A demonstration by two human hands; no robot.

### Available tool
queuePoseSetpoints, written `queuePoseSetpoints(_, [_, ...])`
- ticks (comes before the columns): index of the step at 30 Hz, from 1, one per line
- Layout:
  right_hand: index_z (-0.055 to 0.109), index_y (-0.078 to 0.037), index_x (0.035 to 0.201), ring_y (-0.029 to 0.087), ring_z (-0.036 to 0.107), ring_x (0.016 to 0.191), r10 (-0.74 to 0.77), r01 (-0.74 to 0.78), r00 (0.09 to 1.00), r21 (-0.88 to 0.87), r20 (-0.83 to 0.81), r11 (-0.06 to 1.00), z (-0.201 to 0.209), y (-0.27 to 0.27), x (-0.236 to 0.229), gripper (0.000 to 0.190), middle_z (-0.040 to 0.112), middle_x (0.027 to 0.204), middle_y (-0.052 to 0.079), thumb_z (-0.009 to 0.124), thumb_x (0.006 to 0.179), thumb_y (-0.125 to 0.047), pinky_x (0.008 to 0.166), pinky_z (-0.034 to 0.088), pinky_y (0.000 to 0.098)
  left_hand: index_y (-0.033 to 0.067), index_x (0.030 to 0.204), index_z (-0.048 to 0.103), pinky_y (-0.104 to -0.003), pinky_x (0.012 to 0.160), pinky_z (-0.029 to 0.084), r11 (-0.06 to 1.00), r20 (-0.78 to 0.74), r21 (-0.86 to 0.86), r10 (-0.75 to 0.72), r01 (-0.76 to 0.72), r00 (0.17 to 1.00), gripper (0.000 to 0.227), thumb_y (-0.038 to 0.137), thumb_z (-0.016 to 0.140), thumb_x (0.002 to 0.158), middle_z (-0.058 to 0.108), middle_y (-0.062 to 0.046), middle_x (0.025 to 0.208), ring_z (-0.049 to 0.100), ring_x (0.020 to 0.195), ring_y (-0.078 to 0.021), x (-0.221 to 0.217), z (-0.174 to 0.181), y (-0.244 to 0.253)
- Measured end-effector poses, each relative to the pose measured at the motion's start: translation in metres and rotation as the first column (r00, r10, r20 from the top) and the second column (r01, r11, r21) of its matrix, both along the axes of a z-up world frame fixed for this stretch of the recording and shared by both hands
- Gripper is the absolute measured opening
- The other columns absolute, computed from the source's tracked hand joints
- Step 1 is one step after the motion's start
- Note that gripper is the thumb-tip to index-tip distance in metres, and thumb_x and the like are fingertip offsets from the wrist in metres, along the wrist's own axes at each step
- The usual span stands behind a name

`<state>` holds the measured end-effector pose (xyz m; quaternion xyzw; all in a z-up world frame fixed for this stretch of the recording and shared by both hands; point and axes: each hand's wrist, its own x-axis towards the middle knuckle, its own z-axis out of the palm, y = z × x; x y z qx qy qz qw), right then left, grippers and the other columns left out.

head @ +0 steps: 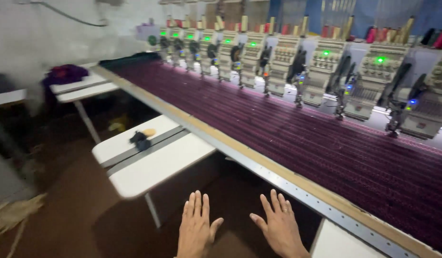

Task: Operating a multi-head industrial embroidery machine by inspecting stitching and manually threading needles.

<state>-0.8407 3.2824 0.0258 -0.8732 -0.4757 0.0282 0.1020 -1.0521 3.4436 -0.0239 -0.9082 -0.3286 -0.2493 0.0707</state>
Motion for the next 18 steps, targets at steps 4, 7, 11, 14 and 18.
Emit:
queuePoseSetpoints(4, [0.038,-0.019,0.157,0.041,0.022,0.154,-0.068,0.042,0.986,0.169,0.149,0.985,-0.029,0.084,0.065,0.078,0.023,0.167,0.021,0.048,0.098,-0.069,0.123,0.019,0.0524,0.0019,0.155,0.035,-0.050,0.122,0.020,0.989,0.054,0.086,-0.122,0.117,0.991,0.088,0.064,0.055,0.096,0.031,-0.026,0.162,0.026,0.152,-0.0386,0.076,-0.007,0.099])
queuePoseSetpoints(7, [0.032,-0.025,0.159,0.036,0.014,0.158,-0.212,0.211,0.977,0.099,0.003,0.973,-0.015,0.137,0.102,0.075,0.017,0.169,0.017,0.045,0.099,-0.067,0.127,0.013,0.0522,-0.0020,0.155,0.032,-0.052,0.122,0.020,0.975,0.035,0.011,-0.220,0.220,0.975,0.088,0.062,0.057,0.100,0.027,-0.030,0.162,0.021,0.153,-0.0423,0.139,-0.003,0.167])
queuePoseSetpoints(11, [0.026,-0.024,0.161,0.034,0.007,0.159,-0.305,0.307,0.951,0.044,-0.043,0.951,-0.008,0.192,0.139,0.076,0.008,0.172,0.013,0.040,0.100,-0.068,0.128,0.007,0.0501,-0.0009,0.155,0.034,-0.053,0.121,0.021,0.947,-0.004,0.018,-0.320,0.320,0.947,0.086,0.062,0.055,0.100,0.030,-0.030,0.161,0.023,0.152,-0.0425,0.208,0.007,0.236])
queuePoseSetpoints(14, [0.022,-0.024,0.162,0.033,0.004,0.160,-0.367,0.367,0.925,-0.018,-0.094,0.930,-0.001,0.233,0.178,0.077,0.004,0.173,0.012,0.039,0.101,-0.067,0.129,0.006,0.0493,-0.0006,0.155,0.034,-0.054,0.121,0.020,0.924,-0.036,0.005,-0.381,0.382,0.924,0.086,0.063,0.053,0.101,0.030,-0.031,0.160,0.022,0.152,-0.0433,0.270,-0.005,0.279])
queuePoseSetpoints(18, [0.026,-0.025,0.161,0.033,0.008,0.159,-0.395,0.395,0.918,-0.009,-0.042,0.919,-0.036,0.287,0.269,0.078,0.008,0.173,0.010,0.042,0.099,-0.070,0.128,0.008,0.0498,0.0014,0.157,0.031,-0.053,0.119,0.021,0.906,-0.016,-0.062,-0.420,0.418,0.908,0.090,0.064,0.058,0.098,0.025,-0.027,0.164,0.020,0.152,-0.0423,0.366,-0.038,0.332])
